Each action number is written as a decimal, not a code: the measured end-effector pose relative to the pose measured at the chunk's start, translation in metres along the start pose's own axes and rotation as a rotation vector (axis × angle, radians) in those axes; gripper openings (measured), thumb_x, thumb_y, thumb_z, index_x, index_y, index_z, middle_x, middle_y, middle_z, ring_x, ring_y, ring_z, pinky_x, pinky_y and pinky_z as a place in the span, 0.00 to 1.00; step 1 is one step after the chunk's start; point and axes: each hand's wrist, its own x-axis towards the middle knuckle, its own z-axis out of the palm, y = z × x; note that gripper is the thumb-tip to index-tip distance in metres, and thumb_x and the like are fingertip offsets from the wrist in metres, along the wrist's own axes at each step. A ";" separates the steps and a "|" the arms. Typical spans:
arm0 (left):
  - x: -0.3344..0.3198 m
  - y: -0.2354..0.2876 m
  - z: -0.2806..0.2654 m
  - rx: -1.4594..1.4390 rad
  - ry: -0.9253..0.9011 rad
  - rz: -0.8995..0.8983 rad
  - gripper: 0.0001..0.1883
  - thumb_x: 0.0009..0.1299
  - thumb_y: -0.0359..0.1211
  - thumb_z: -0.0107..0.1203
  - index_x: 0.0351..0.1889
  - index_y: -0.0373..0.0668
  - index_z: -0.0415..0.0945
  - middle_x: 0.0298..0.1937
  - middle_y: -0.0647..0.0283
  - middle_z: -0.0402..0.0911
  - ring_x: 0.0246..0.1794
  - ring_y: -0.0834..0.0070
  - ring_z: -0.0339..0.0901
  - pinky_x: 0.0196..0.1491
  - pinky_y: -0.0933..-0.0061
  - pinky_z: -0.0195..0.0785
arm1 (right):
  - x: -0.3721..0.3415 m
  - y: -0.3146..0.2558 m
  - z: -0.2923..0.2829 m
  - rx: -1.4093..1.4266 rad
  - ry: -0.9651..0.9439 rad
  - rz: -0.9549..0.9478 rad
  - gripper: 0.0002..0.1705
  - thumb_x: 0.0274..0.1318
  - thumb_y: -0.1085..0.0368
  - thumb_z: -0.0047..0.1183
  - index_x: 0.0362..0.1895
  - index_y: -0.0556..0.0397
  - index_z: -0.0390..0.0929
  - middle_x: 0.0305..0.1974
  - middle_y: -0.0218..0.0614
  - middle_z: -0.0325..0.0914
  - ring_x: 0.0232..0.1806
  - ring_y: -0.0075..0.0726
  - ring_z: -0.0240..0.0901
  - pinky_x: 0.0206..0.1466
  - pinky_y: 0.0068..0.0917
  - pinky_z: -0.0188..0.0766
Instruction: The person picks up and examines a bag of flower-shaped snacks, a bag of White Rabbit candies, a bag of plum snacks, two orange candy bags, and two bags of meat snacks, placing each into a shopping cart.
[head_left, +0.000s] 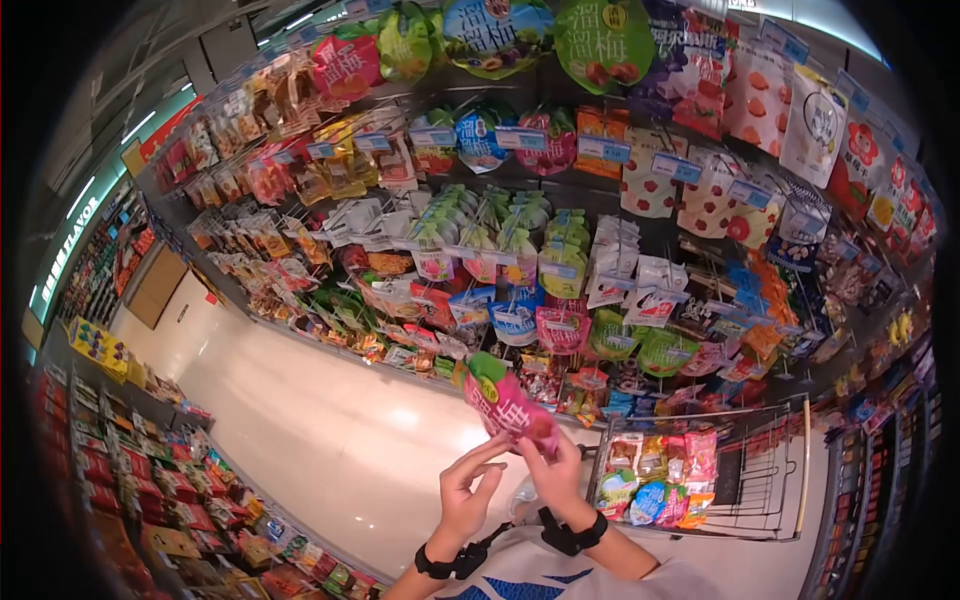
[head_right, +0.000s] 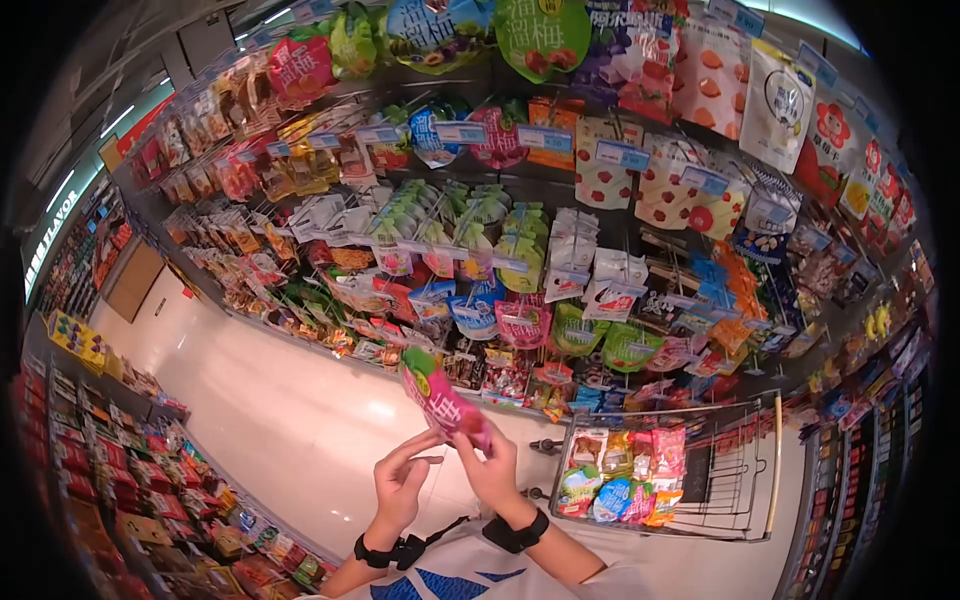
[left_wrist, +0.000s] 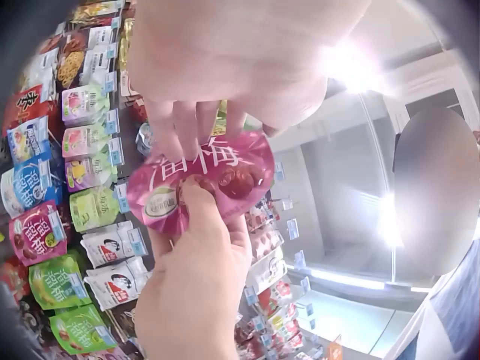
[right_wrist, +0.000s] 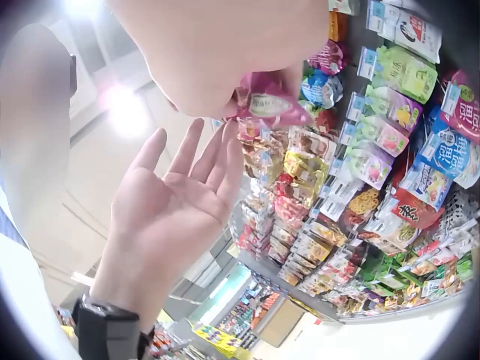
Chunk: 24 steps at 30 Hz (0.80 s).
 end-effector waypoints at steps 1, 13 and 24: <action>0.009 -0.002 -0.006 0.018 -0.018 -0.027 0.16 0.77 0.33 0.55 0.56 0.32 0.80 0.60 0.47 0.81 0.57 0.62 0.81 0.56 0.61 0.78 | 0.012 0.009 -0.002 0.091 0.051 0.069 0.13 0.68 0.70 0.58 0.52 0.63 0.78 0.48 0.33 0.83 0.50 0.20 0.78 0.53 0.26 0.76; 0.144 -0.032 -0.016 0.136 -0.180 0.048 0.12 0.74 0.25 0.55 0.26 0.34 0.74 0.53 0.45 0.81 0.40 0.69 0.84 0.46 0.68 0.79 | 0.138 0.001 -0.010 0.819 0.221 0.248 0.25 0.60 0.80 0.57 0.61 0.53 0.69 0.54 0.33 0.79 0.55 0.33 0.78 0.59 0.33 0.76; 0.285 -0.065 -0.008 0.039 -0.369 0.197 0.11 0.71 0.23 0.59 0.26 0.34 0.72 0.58 0.46 0.75 0.42 0.70 0.84 0.47 0.68 0.78 | 0.216 0.000 -0.017 0.728 0.374 0.067 0.35 0.60 0.75 0.60 0.69 0.48 0.62 0.61 0.35 0.74 0.61 0.37 0.75 0.64 0.41 0.73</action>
